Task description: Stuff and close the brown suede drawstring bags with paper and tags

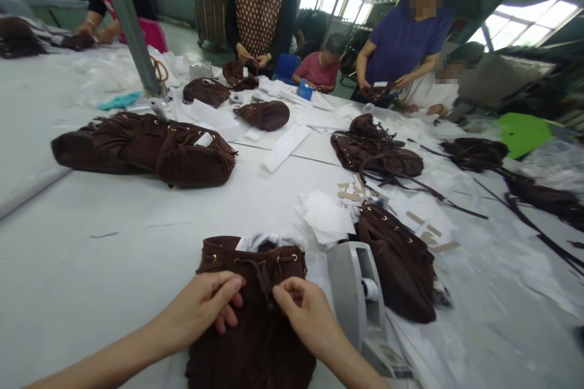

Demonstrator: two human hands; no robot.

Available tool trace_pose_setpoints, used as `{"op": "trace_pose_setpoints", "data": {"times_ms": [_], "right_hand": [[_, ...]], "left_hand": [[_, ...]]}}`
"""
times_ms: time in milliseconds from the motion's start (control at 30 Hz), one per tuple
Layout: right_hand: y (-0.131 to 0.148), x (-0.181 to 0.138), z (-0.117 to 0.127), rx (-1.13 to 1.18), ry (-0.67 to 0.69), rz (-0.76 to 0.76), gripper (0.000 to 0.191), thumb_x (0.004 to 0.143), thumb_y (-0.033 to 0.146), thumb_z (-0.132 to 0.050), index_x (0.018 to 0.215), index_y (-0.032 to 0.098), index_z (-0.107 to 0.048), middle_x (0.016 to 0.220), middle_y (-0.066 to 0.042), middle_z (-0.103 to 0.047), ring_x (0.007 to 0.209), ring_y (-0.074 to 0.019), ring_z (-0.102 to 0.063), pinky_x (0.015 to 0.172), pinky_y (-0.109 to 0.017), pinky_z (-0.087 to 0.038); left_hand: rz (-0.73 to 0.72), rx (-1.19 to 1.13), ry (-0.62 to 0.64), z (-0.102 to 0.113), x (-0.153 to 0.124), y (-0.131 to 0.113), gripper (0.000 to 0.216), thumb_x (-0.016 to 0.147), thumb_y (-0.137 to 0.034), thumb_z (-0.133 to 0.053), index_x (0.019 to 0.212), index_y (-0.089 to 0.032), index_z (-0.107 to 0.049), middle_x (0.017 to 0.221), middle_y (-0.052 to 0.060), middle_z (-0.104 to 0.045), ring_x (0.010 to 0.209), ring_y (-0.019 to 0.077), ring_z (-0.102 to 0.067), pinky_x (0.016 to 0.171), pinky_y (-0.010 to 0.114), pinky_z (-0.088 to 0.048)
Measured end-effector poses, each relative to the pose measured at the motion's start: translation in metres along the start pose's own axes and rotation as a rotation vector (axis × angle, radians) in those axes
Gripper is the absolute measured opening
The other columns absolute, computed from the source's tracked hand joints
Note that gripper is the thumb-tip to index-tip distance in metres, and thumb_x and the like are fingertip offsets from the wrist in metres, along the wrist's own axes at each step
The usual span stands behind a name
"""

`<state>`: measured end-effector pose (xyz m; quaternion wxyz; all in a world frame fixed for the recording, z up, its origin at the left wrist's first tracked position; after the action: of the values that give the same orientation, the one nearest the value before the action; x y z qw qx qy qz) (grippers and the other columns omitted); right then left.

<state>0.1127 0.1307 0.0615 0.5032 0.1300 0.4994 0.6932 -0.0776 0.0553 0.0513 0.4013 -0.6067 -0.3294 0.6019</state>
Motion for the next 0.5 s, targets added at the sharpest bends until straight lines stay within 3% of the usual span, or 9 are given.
{"op": "trace_pose_setpoints", "data": {"times_ms": [133,267,367,433,500], "right_hand": [[-0.001,-0.018,-0.02,0.217,0.047,-0.042,0.035,0.079,0.046,-0.057,0.062,0.016,-0.053,0.053,0.004,-0.049,0.05,-0.0095,-0.043,0.048,-0.021,-0.032],[-0.005,-0.037,-0.03,0.111,-0.012,0.092,0.036,0.081,0.047,-0.055,0.062,0.016,-0.056,0.054,0.004,-0.049,0.051,-0.0099,-0.043,0.048,-0.022,-0.032],[-0.015,-0.04,-0.018,0.006,-0.221,0.144,0.037,0.086,0.046,-0.049,0.068,0.017,-0.061,0.061,0.0,-0.056,0.055,-0.0128,-0.049,0.054,-0.025,-0.038],[-0.024,-0.038,-0.007,-0.066,-0.394,0.188,0.029,0.087,0.042,-0.049,0.087,0.018,-0.063,0.079,-0.004,-0.063,0.07,-0.017,-0.056,0.065,-0.028,-0.044],[-0.031,-0.034,-0.003,-0.124,-0.45,0.264,0.026,0.089,0.036,-0.047,0.105,0.019,-0.059,0.097,-0.008,-0.062,0.088,-0.0207,-0.058,0.079,-0.032,-0.046]], "left_hand": [[0.058,-0.331,0.068,-0.02,0.012,0.0,0.043,0.079,-0.056,-0.055,0.089,-0.015,-0.059,0.085,0.006,-0.064,0.078,0.017,-0.063,0.067,0.026,-0.05],[-0.07,-0.385,0.055,-0.037,0.018,-0.006,0.033,0.075,-0.045,-0.066,0.082,-0.013,-0.059,0.078,0.004,-0.064,0.071,0.0142,-0.059,0.065,0.023,-0.044],[0.05,-0.524,0.023,-0.048,0.019,0.0,0.03,0.077,-0.044,-0.063,0.085,-0.016,-0.053,0.073,0.003,-0.063,0.061,0.0132,-0.059,0.054,0.022,-0.041],[0.12,-0.626,0.018,-0.053,0.018,0.003,0.029,0.078,-0.042,-0.063,0.088,-0.018,-0.05,0.073,0.002,-0.063,0.06,0.0135,-0.06,0.052,0.022,-0.041],[0.147,-0.672,0.011,-0.056,0.017,0.004,0.027,0.078,-0.039,-0.064,0.089,-0.019,-0.05,0.072,0.002,-0.062,0.059,0.0126,-0.06,0.052,0.021,-0.041]]}}
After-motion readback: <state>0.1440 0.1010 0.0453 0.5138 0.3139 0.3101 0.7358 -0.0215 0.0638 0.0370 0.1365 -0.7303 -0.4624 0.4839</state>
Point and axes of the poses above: each hand's wrist, its own x-axis towards the middle knuckle, its own z-axis out of the back of the hand, y = z × x, the point moved 2 cm from there along x, towards the middle knuckle
